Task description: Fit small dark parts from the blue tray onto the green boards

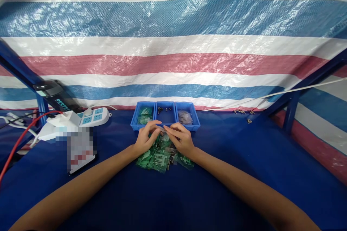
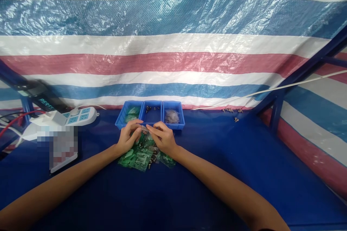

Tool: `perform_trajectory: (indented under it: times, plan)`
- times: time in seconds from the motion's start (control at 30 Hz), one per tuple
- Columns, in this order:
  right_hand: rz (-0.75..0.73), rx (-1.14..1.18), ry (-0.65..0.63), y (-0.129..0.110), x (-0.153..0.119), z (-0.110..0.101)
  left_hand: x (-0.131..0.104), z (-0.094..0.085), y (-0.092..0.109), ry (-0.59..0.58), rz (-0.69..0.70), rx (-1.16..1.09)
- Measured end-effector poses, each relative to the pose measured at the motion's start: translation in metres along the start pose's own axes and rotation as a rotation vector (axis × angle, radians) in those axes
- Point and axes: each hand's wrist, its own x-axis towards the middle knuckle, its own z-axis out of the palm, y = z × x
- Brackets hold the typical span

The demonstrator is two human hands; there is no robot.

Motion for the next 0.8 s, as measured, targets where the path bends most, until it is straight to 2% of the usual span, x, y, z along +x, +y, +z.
perform_trajectory:
  times: [0.4, 0.63, 0.8]
  plan:
    - [-0.008, 0.029, -0.089, -0.0043, -0.0001, -0.0028, 0.001, 0.0021, 0.0003, 0.036, 0.04, 0.042]
    - [0.081, 0.009, -0.085, -0.0048, 0.0007, -0.0031, -0.0011, 0.001, -0.0007, 0.054, 0.033, 0.06]
    - [0.091, -0.016, -0.089, -0.0053, 0.002, -0.0021, -0.0006, 0.0003, -0.0016, 0.021, 0.062, 0.092]
